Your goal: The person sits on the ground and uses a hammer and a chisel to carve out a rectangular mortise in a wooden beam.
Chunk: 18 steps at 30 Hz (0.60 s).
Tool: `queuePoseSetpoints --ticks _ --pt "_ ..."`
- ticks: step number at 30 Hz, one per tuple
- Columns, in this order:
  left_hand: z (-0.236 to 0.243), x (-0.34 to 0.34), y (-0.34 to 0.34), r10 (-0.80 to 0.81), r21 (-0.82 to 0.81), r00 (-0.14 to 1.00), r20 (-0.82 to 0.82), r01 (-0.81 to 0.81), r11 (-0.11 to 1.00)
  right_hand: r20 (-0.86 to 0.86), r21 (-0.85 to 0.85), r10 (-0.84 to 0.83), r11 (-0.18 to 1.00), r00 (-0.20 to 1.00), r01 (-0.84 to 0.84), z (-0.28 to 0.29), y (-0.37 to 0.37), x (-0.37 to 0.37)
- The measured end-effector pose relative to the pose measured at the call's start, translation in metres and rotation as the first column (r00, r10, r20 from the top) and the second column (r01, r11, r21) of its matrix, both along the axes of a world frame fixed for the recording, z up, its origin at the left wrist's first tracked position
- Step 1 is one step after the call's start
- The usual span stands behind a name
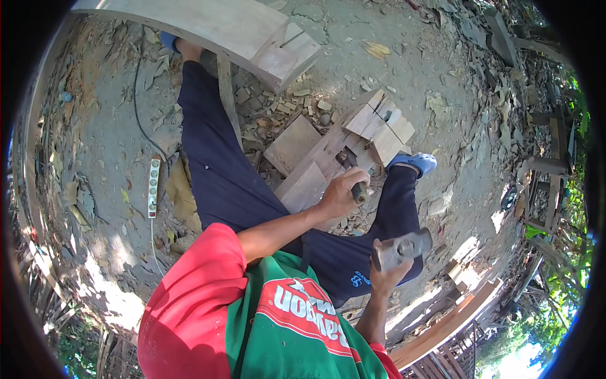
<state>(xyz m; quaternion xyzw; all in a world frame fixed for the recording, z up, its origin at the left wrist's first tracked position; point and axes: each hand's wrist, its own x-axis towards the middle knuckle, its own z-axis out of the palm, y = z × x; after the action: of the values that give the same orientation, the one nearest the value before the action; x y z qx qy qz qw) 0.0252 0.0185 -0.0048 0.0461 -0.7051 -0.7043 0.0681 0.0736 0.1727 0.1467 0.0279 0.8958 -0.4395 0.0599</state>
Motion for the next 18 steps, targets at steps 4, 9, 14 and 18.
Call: queuePoseSetpoints --ticks 4,9,14,18 --pt "-0.01 0.004 0.003 -0.033 0.047 0.999 -0.032 0.034 0.998 -0.223 -0.165 0.098 0.977 0.97 -0.136 -0.02 0.0 0.002" --pt "-0.014 -0.008 0.002 -0.1 0.062 0.993 -0.06 0.103 0.993 0.116 0.339 0.176 0.918 0.977 -0.206 -0.076 -0.01 -0.045" --pt "-0.009 -0.022 0.003 -0.075 -0.014 0.995 0.06 0.076 0.997 -0.184 0.16 0.163 0.978 0.969 -0.134 -0.018 -0.019 -0.037" --pt "-0.009 -0.026 0.006 -0.066 -0.004 0.997 0.036 0.067 0.998 0.015 0.269 0.099 0.958 0.995 -0.099 -0.073 -0.01 -0.049"
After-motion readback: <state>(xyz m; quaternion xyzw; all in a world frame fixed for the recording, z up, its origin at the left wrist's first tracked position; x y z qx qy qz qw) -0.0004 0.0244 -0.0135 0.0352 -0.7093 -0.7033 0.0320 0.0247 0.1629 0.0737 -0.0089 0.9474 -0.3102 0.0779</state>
